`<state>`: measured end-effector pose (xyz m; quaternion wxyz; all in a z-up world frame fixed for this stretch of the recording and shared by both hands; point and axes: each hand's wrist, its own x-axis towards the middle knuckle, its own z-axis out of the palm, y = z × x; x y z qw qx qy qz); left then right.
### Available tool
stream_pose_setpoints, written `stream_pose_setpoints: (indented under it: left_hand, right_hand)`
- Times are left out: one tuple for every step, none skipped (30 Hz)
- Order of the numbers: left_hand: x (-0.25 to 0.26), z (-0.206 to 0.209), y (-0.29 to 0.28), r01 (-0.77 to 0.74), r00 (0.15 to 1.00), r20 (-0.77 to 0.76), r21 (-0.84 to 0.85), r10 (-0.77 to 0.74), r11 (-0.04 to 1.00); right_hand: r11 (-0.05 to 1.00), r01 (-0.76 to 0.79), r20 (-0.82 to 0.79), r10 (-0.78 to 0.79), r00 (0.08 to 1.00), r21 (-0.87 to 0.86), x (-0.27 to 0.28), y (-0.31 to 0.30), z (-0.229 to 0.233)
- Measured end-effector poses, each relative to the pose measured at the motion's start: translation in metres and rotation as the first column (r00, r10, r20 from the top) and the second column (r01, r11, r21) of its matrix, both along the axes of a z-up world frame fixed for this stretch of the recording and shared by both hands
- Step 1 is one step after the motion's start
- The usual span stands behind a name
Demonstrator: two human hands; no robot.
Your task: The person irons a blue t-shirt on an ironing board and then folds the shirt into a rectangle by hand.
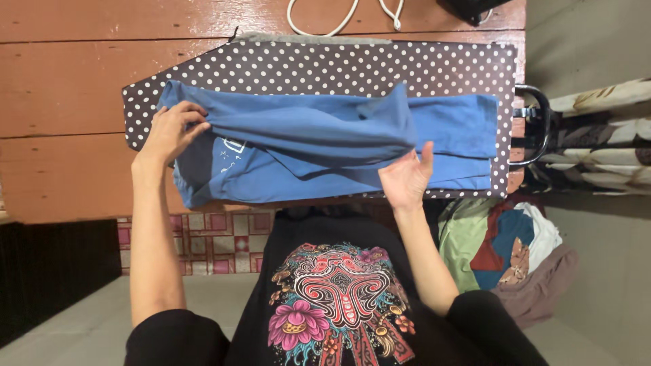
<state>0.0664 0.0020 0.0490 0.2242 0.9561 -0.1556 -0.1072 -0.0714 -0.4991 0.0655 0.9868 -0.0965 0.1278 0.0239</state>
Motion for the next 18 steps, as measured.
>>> stream_pose_setpoints:
  left_hand:
    - [0.001,0.003,-0.002,0.034,0.998,0.042,0.013,-0.035,0.999]
    - [0.001,0.005,-0.003,0.068,0.994,0.084,0.027,-0.07,0.997]
    - [-0.001,0.008,-0.004,0.099,0.987,0.124,0.042,-0.103,0.994]
    - [-0.002,0.01,-0.004,0.094,0.984,0.151,0.019,-0.096,0.995]
    - [-0.003,0.013,-0.003,0.089,0.98,0.178,-0.005,-0.086,0.996]
    - [-0.004,0.015,-0.003,0.083,0.976,0.205,-0.029,-0.076,0.996]
    - [-0.002,0.018,-0.002,0.106,0.97,0.225,-0.029,-0.097,0.994]
    - [0.001,0.021,0.0,0.128,0.962,0.245,-0.029,-0.117,0.991]
    - [0.002,0.023,0.001,0.151,0.955,0.262,-0.031,-0.138,0.988]
    - [0.002,0.026,0.003,0.135,0.961,0.246,-0.018,-0.127,0.991]
    - [0.002,0.029,0.006,0.118,0.966,0.232,-0.005,-0.114,0.993]
    - [0.001,0.031,0.008,0.101,0.971,0.217,0.008,-0.1,0.995]
    - [0.003,0.032,0.008,0.091,0.976,0.198,0.009,-0.091,0.996]
    - [0.006,0.032,0.008,0.081,0.98,0.18,0.011,-0.082,0.997]
    - [0.007,0.03,0.007,0.072,0.985,0.159,0.013,-0.073,0.997]
    - [0.009,0.027,0.005,0.082,0.982,0.169,0.023,-0.085,0.996]
    - [0.011,0.023,0.002,0.093,0.979,0.179,0.032,-0.097,0.995]
    - [0.014,0.019,0.0,0.103,0.976,0.189,0.042,-0.109,0.994]
  right_hand:
    - [0.999,0.018,0.008,-0.018,1.0,0.036,0.0,0.004,0.006]
    - [0.997,0.035,0.015,-0.036,0.999,0.073,-0.001,0.006,0.013]
    - [0.994,0.103,0.009,-0.103,0.995,0.038,-0.002,0.004,0.02]
    - [0.985,0.17,0.006,-0.17,0.985,0.003,-0.004,0.0,0.027]
    - [0.972,0.235,0.005,-0.235,0.972,-0.033,-0.006,-0.005,0.032]
    - [0.939,0.305,0.074,-0.297,0.952,-0.159,-0.01,-0.015,0.039]
    - [0.884,0.378,0.152,-0.349,0.925,-0.275,-0.012,-0.022,0.044]
    - [0.77,0.456,0.175,-0.425,0.888,-0.447,-0.012,-0.031,0.047]
    - [0.616,0.509,0.214,-0.489,0.845,-0.601,-0.014,-0.045,0.051]
    - [0.528,0.554,0.277,-0.514,0.812,-0.644,-0.015,-0.054,0.05]
    - [0.433,0.595,0.343,-0.529,0.776,-0.677,-0.017,-0.069,0.048]
    - [0.333,0.63,0.409,-0.536,0.739,-0.701,-0.019,-0.087,0.044]
    - [0.22,0.57,0.391,-0.534,0.749,-0.791,-0.018,-0.102,0.036]
    - [0.102,0.495,0.372,-0.536,0.758,-0.863,-0.016,-0.113,0.025]
    - [-0.018,0.405,0.349,-0.541,0.765,-0.914,-0.016,-0.121,0.015]
    - [0.043,0.235,0.173,-0.554,0.815,-0.971,-0.015,-0.125,0.007]
    - [0.106,0.059,-0.01,-0.554,0.832,-0.993,-0.012,-0.126,0.0]
    - [0.17,-0.117,-0.192,-0.543,0.818,-0.978,-0.009,-0.126,-0.003]
